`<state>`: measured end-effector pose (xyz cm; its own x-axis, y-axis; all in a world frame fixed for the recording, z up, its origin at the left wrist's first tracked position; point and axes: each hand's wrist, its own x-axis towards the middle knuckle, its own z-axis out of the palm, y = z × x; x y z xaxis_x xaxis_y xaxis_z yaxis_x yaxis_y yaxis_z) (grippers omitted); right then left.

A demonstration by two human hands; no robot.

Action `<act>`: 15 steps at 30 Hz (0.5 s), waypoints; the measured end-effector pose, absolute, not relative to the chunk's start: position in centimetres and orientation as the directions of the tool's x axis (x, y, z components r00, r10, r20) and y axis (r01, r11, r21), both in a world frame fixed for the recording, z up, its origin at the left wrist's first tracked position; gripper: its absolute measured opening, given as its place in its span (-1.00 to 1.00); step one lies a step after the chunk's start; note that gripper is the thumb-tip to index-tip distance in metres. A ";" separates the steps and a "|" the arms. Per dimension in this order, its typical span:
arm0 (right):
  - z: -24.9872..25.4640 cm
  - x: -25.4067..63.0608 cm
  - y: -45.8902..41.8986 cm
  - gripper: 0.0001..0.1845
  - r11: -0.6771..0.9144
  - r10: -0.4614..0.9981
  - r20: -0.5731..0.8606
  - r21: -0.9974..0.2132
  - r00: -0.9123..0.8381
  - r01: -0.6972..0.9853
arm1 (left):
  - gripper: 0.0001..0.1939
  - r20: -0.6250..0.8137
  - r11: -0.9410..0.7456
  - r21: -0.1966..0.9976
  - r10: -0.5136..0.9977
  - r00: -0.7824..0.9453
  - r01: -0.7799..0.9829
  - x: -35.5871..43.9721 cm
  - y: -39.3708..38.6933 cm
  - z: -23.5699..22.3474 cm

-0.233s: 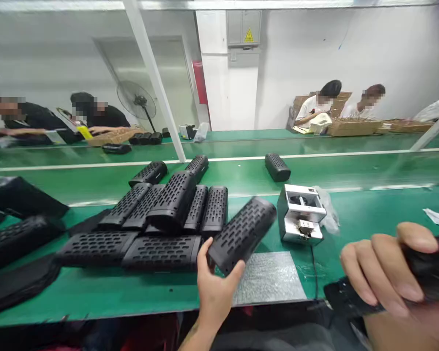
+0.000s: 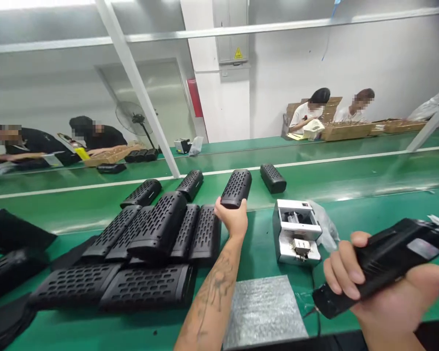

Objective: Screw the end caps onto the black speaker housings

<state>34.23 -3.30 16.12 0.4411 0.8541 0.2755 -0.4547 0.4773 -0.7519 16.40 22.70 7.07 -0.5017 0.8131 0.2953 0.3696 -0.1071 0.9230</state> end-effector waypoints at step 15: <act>7.1 45.5 -3.9 -0.08 0.270 0.772 -0.167 -0.787 0.613 -0.555 | 0.02 0.265 -0.118 0.684 0.960 -0.094 0.720 26.3 37.6 5.8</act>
<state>45.53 -3.87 7.05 0.6133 0.7719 -0.1674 -0.5546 0.2701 -0.7870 26.33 37.62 5.82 -0.0942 0.9596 0.2651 0.7203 -0.1181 0.6836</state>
